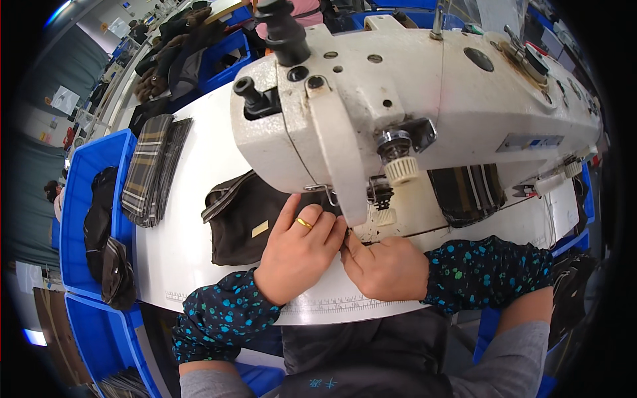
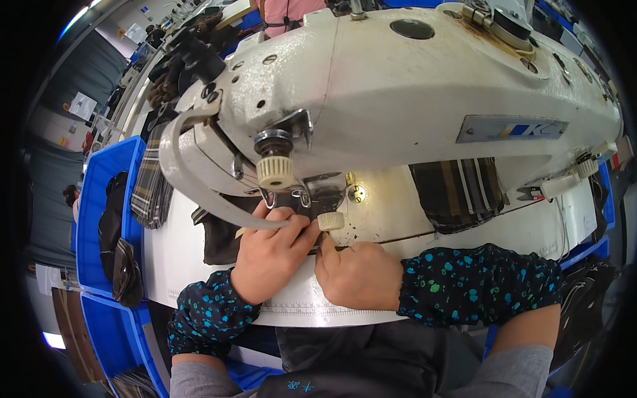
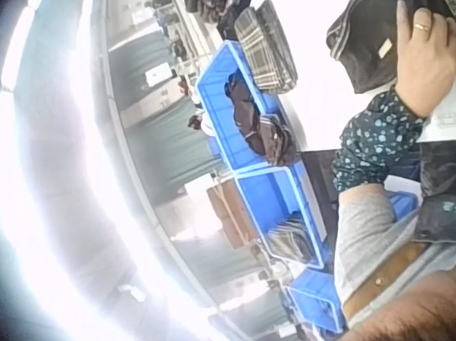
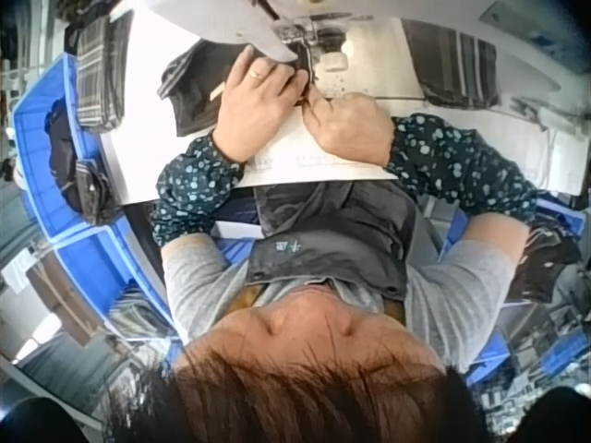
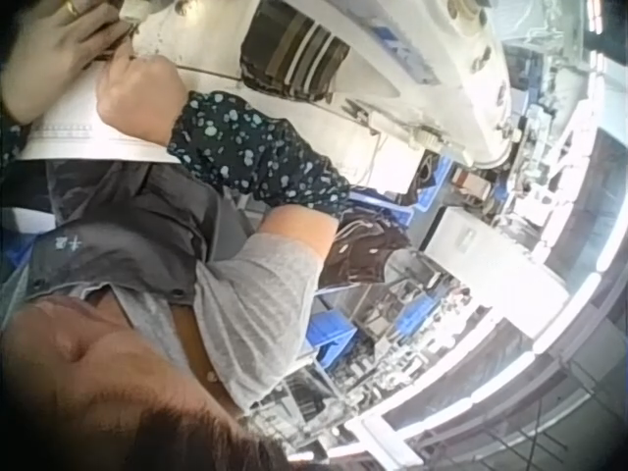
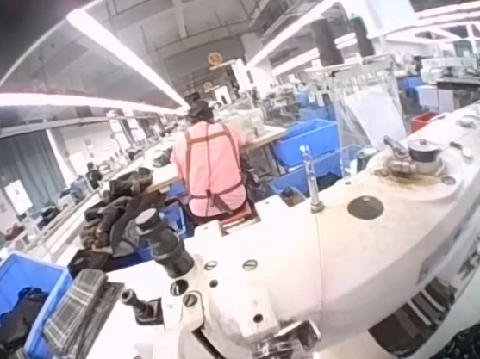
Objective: Using an industrial sewing machine to stitch a leather or fabric bag.
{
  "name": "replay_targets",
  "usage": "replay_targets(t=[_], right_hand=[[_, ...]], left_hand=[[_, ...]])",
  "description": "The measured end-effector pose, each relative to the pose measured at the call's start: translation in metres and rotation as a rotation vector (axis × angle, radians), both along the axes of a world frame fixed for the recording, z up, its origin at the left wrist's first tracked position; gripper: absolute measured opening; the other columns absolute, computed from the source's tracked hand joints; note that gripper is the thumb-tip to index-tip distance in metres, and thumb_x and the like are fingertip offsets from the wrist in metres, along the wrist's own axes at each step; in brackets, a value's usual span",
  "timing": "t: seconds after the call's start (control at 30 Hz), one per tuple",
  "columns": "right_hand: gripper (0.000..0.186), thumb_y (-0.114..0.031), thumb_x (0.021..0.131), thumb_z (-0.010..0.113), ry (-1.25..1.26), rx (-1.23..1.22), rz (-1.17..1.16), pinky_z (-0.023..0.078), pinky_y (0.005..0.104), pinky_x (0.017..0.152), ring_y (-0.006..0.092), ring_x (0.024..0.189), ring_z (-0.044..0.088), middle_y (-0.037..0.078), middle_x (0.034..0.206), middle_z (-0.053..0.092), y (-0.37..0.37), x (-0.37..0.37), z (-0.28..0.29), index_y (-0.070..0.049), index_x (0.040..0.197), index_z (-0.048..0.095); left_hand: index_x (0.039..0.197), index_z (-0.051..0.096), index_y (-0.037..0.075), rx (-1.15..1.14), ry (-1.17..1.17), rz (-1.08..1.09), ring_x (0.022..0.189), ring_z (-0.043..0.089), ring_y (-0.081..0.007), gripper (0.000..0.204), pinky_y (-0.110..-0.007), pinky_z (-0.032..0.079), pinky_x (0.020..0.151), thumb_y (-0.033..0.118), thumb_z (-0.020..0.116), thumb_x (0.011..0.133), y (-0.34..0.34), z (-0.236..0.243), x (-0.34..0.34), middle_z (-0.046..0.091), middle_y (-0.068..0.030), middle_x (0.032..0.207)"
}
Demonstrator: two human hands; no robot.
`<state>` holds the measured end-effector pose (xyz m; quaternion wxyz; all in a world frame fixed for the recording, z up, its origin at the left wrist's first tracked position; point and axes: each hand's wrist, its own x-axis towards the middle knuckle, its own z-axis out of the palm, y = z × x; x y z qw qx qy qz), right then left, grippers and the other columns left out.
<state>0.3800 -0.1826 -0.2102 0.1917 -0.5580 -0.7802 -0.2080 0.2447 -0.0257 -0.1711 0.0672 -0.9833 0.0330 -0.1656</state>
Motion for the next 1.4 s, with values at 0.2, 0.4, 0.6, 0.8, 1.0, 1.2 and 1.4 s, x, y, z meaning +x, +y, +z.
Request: replay_targets(t=[0.2,0.4,0.6,0.8,1.0,1.2,1.4], right_hand=[[0.027,-0.014,0.077,0.064,0.001,-0.046,-0.054,0.045,0.0285,0.041,0.0148,0.047,0.059,0.026,0.090,0.072,0.001,0.000,0.005,0.005,0.093,0.072],[0.027,-0.010,0.081,0.064,0.053,-0.069,-0.117,0.044,0.0296,0.041,0.0150,0.051,0.060,0.004,0.069,0.059,0.012,0.011,0.003,0.004,0.102,0.072],[0.042,-0.013,0.080,0.062,0.039,-0.124,-0.152,0.047,0.0281,0.048,0.0131,0.058,0.062,0.002,0.071,0.059,0.011,0.012,0.006,0.005,0.117,0.069],[0.047,-0.014,0.080,0.061,0.070,-0.115,-0.141,0.048,0.0283,0.050,0.0128,0.057,0.060,0.001,0.074,0.056,0.007,0.008,0.005,0.005,0.122,0.067],[0.047,-0.014,0.081,0.060,0.083,-0.141,-0.147,0.047,0.0282,0.046,0.0123,0.057,0.059,0.000,0.070,0.054,0.007,0.007,0.004,0.005,0.123,0.067],[0.039,-0.011,0.083,0.064,0.053,-0.093,-0.100,0.046,0.0275,0.045,0.0126,0.055,0.058,0.001,0.070,0.055,0.007,0.009,0.004,0.005,0.118,0.069],[0.034,-0.011,0.085,0.064,0.058,-0.097,-0.090,0.046,0.0269,0.046,0.0120,0.056,0.059,0.001,0.072,0.057,0.006,0.009,0.006,0.005,0.115,0.070]], left_hand=[[0.103,0.074,0.006,0.015,-0.007,-0.014,0.105,0.059,-0.0229,0.031,-0.046,0.048,0.096,0.013,0.068,0.074,0.002,0.000,0.007,0.063,-0.0019,0.102],[0.108,0.075,0.008,0.033,-0.015,0.009,0.103,0.061,-0.0223,0.034,-0.039,0.047,0.084,0.014,0.067,0.076,0.017,-0.004,0.019,0.064,-0.0019,0.105],[0.105,0.075,0.011,-0.047,-0.113,0.056,0.097,0.064,-0.0215,0.032,-0.037,0.049,0.083,0.014,0.067,0.075,0.016,-0.003,0.017,0.066,-0.0004,0.103],[0.100,0.076,0.011,-0.126,-0.161,0.014,0.092,0.065,-0.0221,0.030,-0.037,0.053,0.079,0.010,0.070,0.071,0.018,-0.005,0.013,0.066,-0.0001,0.100],[0.100,0.076,0.010,-0.196,-0.143,-0.025,0.086,0.064,-0.0229,0.034,-0.036,0.053,0.073,0.006,0.072,0.067,0.019,-0.005,0.017,0.063,-0.0013,0.094],[0.103,0.075,0.010,-0.241,-0.037,-0.069,0.080,0.062,-0.0196,0.035,-0.033,0.052,0.071,0.018,0.067,0.070,0.030,-0.008,0.017,0.061,0.0012,0.093],[0.101,0.078,0.012,-0.234,-0.028,-0.086,0.080,0.064,-0.0216,0.033,-0.034,0.053,0.066,0.007,0.072,0.068,0.033,-0.008,0.018,0.062,0.0000,0.088]])
